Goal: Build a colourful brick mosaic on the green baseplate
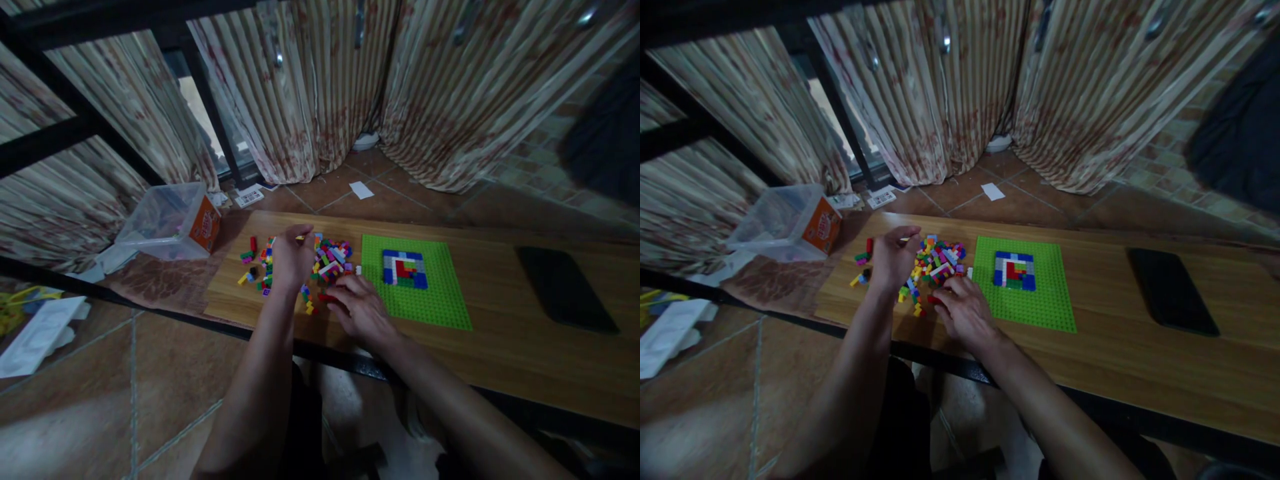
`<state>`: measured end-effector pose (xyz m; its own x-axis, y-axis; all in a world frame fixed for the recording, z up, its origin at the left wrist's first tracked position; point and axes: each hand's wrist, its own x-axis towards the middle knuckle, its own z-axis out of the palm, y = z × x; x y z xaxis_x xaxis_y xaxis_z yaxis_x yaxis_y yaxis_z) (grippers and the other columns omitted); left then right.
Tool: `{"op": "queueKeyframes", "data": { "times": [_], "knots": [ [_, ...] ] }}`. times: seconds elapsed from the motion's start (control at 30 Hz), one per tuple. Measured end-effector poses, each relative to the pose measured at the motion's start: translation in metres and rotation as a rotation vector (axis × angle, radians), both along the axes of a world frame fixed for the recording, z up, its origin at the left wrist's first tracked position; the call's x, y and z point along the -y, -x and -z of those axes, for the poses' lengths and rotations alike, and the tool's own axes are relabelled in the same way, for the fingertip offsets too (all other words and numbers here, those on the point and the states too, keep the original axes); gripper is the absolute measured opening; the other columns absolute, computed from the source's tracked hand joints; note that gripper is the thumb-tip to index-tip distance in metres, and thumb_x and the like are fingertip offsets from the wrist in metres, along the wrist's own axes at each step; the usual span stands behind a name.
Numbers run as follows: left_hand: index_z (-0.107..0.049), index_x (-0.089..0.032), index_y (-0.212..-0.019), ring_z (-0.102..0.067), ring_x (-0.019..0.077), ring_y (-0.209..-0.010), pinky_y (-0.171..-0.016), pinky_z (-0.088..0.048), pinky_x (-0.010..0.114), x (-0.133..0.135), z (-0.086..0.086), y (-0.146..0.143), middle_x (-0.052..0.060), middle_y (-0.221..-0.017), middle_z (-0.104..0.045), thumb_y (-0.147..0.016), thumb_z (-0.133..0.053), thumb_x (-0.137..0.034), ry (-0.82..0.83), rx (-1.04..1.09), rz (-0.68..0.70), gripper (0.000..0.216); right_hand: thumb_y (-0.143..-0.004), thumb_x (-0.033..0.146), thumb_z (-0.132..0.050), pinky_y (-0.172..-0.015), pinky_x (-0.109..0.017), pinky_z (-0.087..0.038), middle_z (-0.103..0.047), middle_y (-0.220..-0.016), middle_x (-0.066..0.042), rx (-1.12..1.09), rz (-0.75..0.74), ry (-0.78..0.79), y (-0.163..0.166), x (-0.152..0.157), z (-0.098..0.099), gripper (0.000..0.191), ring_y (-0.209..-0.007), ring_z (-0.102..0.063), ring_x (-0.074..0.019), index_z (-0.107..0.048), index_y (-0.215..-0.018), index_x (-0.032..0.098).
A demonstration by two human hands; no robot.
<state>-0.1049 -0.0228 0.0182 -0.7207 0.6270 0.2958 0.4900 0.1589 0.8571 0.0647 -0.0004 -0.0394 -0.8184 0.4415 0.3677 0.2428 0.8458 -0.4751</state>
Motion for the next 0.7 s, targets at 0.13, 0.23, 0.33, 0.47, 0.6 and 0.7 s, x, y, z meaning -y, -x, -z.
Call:
{"op": "queueKeyframes", "data": {
  "times": [0.13,0.23,0.33,0.47,0.6,0.7],
  "knots": [
    [-0.072,-0.013,-0.097,-0.068,0.0170,-0.082,-0.079,-0.052,0.027,0.003,-0.002,0.001,0.008,-0.096,-0.074,-0.079,-0.056,-0.019,0.032,-0.009,0.016,0.025,-0.086,0.026,-0.056,-0.085,-0.041,-0.043,-0.060,-0.104,-0.009,0.044,0.037,-0.031,0.004,0.003,0.004,0.021,-0.100,-0.050,-0.0263,-0.068,-0.103,0.021],
    [-0.072,-0.013,-0.096,-0.068,0.0166,-0.080,-0.076,-0.052,0.026,0.003,-0.001,0.003,0.007,-0.094,-0.074,-0.079,-0.056,-0.019,0.036,-0.013,0.033,0.024,-0.088,0.026,-0.054,-0.083,-0.040,-0.041,-0.061,-0.101,-0.009,0.062,0.078,-0.054,0.003,0.000,0.004,0.018,-0.096,-0.050,-0.0258,-0.069,-0.096,0.021],
    [-0.072,-0.012,-0.096,-0.068,0.0168,-0.078,-0.075,-0.052,0.026,0.004,0.001,0.006,0.008,-0.093,-0.074,-0.078,-0.057,-0.019,0.019,-0.009,0.020,0.024,-0.089,0.024,-0.051,-0.080,-0.040,-0.038,-0.063,-0.098,-0.009,0.077,0.144,-0.099,0.000,-0.004,0.001,0.019,-0.092,-0.050,-0.0259,-0.070,-0.091,0.021],
    [-0.072,-0.012,-0.096,-0.067,0.0157,-0.072,-0.072,-0.052,0.026,0.005,0.000,0.011,0.008,-0.091,-0.074,-0.077,-0.057,-0.019,0.011,0.015,-0.015,0.025,-0.089,0.020,-0.049,-0.080,-0.039,-0.037,-0.064,-0.097,-0.008,0.032,0.183,-0.086,0.001,-0.001,-0.001,0.021,-0.092,-0.051,-0.0252,-0.069,-0.091,0.022],
    [-0.073,-0.013,-0.095,-0.066,0.0155,-0.071,-0.069,-0.051,0.024,0.005,-0.001,0.012,0.007,-0.087,-0.074,-0.077,-0.057,-0.019,0.013,0.010,-0.029,0.024,-0.089,0.032,-0.052,-0.082,-0.038,-0.038,-0.064,-0.092,-0.007,0.017,0.088,0.029,0.009,0.018,0.000,0.021,-0.090,-0.053,-0.0239,-0.069,-0.095,0.022],
    [-0.073,-0.012,-0.094,-0.067,0.0157,-0.073,-0.070,-0.051,0.025,0.004,0.000,0.011,0.007,-0.089,-0.074,-0.077,-0.058,-0.019,0.000,0.007,-0.018,0.023,-0.088,0.042,-0.054,-0.084,-0.040,-0.039,-0.064,-0.098,-0.009,0.056,0.042,0.062,0.015,0.031,0.001,0.034,-0.093,-0.053,-0.0260,-0.065,-0.111,0.020]
  ]
}}
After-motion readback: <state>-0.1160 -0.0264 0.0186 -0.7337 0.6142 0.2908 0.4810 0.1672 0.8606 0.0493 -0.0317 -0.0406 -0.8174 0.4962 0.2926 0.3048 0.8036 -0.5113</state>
